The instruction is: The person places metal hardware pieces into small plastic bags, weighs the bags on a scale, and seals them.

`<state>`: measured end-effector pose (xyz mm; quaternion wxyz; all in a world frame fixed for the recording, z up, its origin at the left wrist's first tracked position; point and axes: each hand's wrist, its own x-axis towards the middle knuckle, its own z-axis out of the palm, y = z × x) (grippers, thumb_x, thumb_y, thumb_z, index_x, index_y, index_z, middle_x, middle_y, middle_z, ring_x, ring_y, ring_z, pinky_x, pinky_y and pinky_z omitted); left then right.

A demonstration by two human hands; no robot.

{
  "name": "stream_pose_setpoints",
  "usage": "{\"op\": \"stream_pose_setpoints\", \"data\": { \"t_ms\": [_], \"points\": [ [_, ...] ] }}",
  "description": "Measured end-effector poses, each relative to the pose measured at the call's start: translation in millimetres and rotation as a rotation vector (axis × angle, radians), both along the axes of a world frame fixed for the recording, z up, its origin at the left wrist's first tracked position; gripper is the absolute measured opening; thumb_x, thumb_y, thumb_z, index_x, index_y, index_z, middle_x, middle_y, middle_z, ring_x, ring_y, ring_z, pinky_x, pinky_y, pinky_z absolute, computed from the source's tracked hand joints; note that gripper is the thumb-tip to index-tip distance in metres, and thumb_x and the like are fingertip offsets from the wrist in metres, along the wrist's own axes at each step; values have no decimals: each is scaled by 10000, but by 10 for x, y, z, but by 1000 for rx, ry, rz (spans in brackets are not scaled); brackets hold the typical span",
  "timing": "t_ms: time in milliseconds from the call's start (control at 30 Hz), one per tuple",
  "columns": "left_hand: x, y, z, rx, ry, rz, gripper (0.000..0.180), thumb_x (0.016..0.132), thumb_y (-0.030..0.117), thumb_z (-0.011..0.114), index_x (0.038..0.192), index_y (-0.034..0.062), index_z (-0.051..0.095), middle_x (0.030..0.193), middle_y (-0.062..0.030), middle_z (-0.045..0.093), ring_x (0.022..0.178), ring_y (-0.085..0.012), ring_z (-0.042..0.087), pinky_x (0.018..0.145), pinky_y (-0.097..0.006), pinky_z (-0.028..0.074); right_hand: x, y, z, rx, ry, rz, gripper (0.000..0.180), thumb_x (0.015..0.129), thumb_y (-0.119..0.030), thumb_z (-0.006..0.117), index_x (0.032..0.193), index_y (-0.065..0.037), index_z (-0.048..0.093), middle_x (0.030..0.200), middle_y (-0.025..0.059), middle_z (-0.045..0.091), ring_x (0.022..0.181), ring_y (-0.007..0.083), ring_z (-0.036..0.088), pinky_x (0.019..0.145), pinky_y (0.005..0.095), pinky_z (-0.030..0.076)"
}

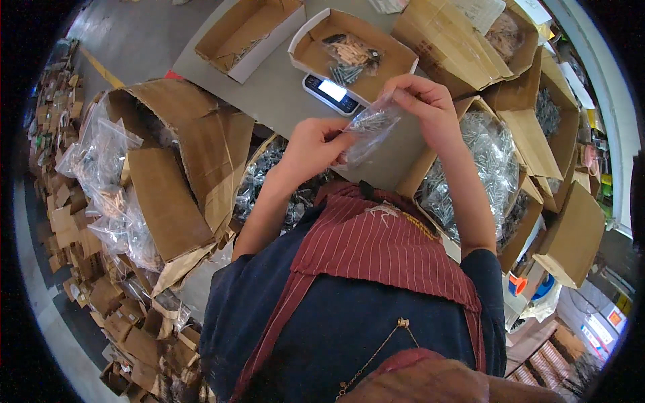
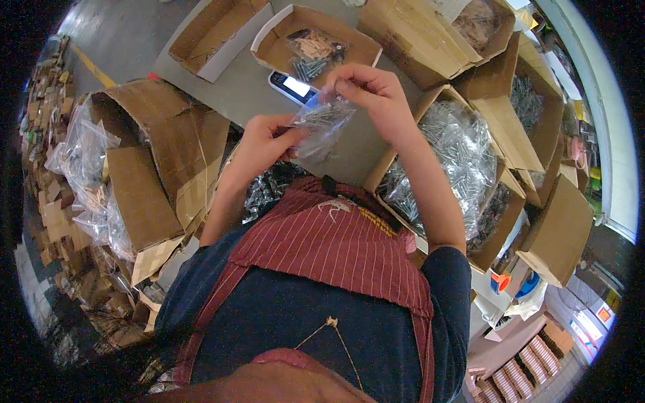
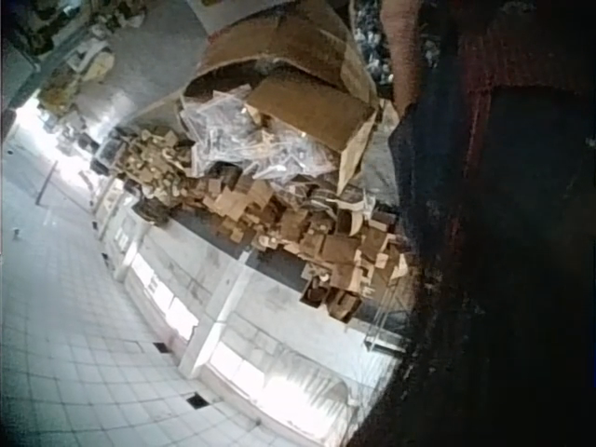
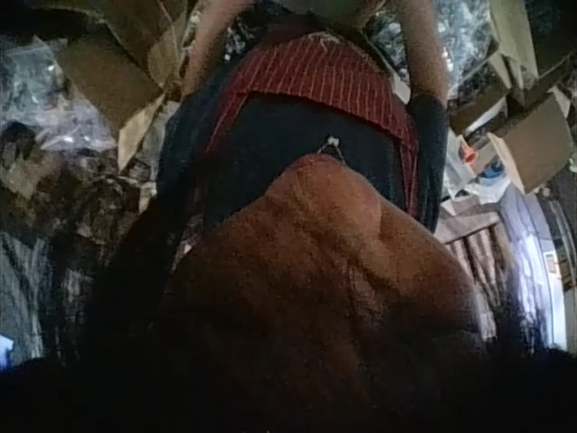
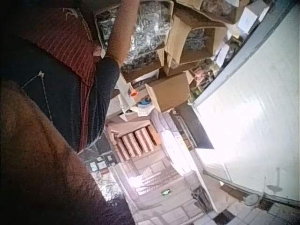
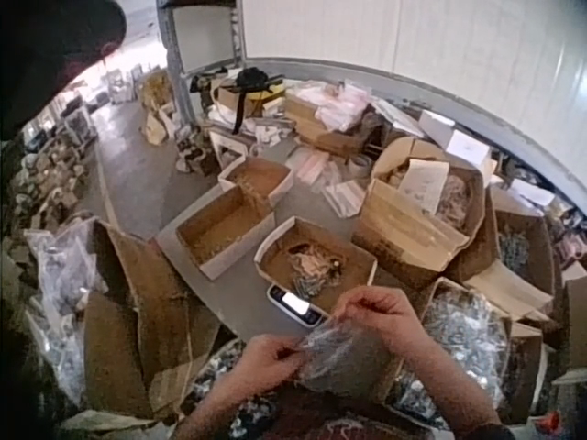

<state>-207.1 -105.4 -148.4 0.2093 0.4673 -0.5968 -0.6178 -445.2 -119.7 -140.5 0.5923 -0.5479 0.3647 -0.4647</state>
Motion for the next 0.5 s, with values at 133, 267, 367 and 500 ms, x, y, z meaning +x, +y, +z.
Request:
{"op": "stream_pose_setpoints", "data": {
  "t_ms": [133, 267, 367, 500],
  "points": [
    [12, 19, -39, -7, 21, 92, 218, 908, 152, 639, 1029, -16, 707, 698, -30, 655, 584, -80, 588, 522, -241, 472, -33, 47, 20, -87, 354, 85, 132, 918, -66, 581, 1009, -33, 672, 926, 59, 708, 892, 169, 670, 791, 301, 514],
    [-18, 54, -31, -85, -36, 59, 218, 920, 140, 616, 1058, -1, 709, 713, -27, 666, 566, -78, 596, 524, -231, 479, 114, 209, 100, -249, 754, 103, 168, 891, -81, 603, 1029, -107, 695, 947, 72, 712, 887, 215, 681, 751, 309, 523],
    [-67, 55, 103, -161, -89, 17, 203, 921, 137, 611, 1044, 10, 710, 695, -39, 665, 555, -83, 607, 525, -246, 482, 230, 293, 117, -552, 812, 64, 179, 869, -105, 627, 1018, -142, 717, 950, 79, 714, 848, 250, 691, 727, 333, 535],
    [1, 55, 102, -106, 22, 85, 183, 939, 127, 614, 1043, 9, 708, 706, -3, 646, 548, -57, 564, 502, -221, 445, 208, 213, 152, -387, 582, 67, 185, 867, -123, 628, 1032, -131, 712, 953, 78, 716, 825, 248, 691, 713, 336, 536]
  ]
}}
